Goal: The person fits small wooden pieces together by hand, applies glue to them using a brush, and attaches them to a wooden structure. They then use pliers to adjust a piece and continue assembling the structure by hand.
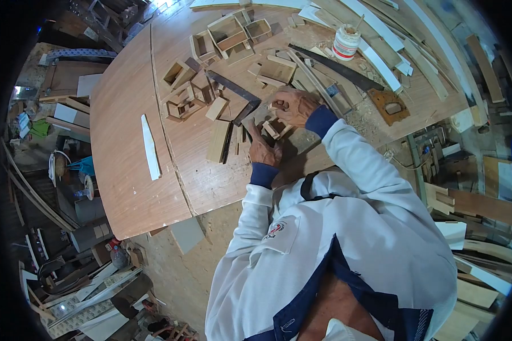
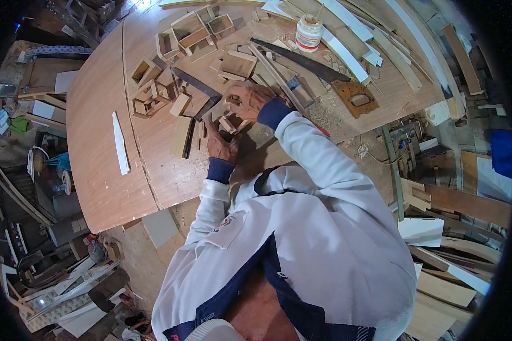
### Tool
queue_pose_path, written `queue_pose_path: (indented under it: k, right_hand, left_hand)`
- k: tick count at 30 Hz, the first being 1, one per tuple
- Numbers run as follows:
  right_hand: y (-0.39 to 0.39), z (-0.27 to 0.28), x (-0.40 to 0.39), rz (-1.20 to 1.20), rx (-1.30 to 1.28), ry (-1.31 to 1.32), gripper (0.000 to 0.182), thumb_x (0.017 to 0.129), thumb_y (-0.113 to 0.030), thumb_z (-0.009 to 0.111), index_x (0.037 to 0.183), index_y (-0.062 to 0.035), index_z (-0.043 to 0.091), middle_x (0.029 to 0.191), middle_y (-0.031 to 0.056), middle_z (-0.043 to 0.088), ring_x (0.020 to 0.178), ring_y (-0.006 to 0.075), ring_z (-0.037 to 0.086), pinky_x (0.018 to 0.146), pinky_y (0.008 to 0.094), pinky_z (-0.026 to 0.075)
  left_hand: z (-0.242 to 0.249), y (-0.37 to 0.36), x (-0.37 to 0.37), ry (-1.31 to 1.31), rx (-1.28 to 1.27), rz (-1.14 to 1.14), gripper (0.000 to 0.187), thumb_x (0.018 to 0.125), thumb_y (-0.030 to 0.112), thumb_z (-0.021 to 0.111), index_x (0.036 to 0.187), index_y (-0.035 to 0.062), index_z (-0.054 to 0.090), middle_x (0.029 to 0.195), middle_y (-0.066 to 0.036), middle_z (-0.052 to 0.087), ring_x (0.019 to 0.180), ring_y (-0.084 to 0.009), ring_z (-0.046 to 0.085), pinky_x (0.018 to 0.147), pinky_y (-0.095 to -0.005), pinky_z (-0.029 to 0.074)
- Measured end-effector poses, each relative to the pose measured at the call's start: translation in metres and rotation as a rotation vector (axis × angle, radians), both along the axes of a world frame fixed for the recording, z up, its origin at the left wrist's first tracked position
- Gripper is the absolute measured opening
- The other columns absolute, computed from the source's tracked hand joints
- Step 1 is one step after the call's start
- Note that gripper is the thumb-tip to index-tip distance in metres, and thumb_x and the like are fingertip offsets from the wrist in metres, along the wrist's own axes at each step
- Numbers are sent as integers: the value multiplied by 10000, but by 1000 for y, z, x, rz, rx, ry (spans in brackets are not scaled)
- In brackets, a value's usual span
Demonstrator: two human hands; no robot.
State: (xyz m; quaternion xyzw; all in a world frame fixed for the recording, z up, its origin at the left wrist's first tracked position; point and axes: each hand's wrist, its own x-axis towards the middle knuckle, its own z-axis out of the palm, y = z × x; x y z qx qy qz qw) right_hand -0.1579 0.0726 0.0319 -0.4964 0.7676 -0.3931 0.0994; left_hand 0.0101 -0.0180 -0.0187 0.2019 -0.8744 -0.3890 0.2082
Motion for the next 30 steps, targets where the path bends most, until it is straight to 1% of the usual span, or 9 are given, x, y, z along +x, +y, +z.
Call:
queue_pose_path:
  k: [2,4,8,10,17,23,26,29,30]
  right_hand:
    - [2,3,0,-84,127,-155,217,775,-187,630,974,-104,657,1012,106,654,918,288,625,807,365,502]
    - [5,-2,0,-55,-179,-96,180,808,-169,643,962,-76,632,881,109,640,788,267,622,738,355,501]
    - [10,-5,-5,-22,-164,-19,187,796,-176,663,952,-80,625,892,105,651,808,263,625,738,361,501]
    - [11,-2,-8,-9,50,-162,189,795,-194,667,947,-91,622,885,99,653,823,282,625,756,379,496]
    - [12,-7,-12,25,91,-53,210,754,-200,687,925,-101,614,865,81,652,834,303,622,777,384,487]
    - [8,-18,-11,67,98,-133,330,737,-189,693,1053,-122,624,959,62,685,919,285,629,855,376,485]
    - [1,-26,-7,93,97,-38,388,739,-186,691,1114,-117,615,996,63,691,942,278,631,875,367,487]
    - [-1,-25,-5,118,113,-59,395,744,-182,689,1123,-102,613,1008,69,691,939,286,633,867,365,492]
    - [-1,-22,-4,119,130,-51,400,745,-179,688,1128,-94,613,1018,76,688,937,292,635,861,368,495]
  left_hand:
    - [3,1,-1,-7,35,-3,964,672,60,736,1434,11,149,1231,-266,530,1073,-379,573,861,-371,490]
    - [5,2,-1,-38,74,9,960,673,62,737,1431,8,151,1236,-265,524,1122,-387,545,899,-370,470]
    - [4,2,-1,-6,104,4,954,677,61,737,1428,6,152,1230,-252,533,1102,-385,556,893,-377,473]
    - [7,1,-2,3,50,-10,956,683,69,738,1429,12,144,1217,-236,548,1070,-382,572,865,-383,486]
    - [2,-2,-2,-10,14,-22,967,683,77,729,1431,24,118,1202,-242,561,1025,-401,590,827,-391,501]
    - [-2,-5,-2,-25,2,-10,977,672,49,706,1439,44,101,1227,-271,544,963,-407,613,776,-400,517]
    - [-1,-5,-1,-39,37,-14,982,673,37,703,1443,43,93,1228,-291,535,964,-409,613,775,-404,517]
    - [6,-2,-3,-120,107,3,966,673,-9,661,1436,13,69,1240,-310,516,1060,-441,569,864,-406,498]
    - [4,-3,-3,-74,33,-1,978,673,1,678,1443,35,76,1235,-324,513,972,-407,604,803,-397,510]
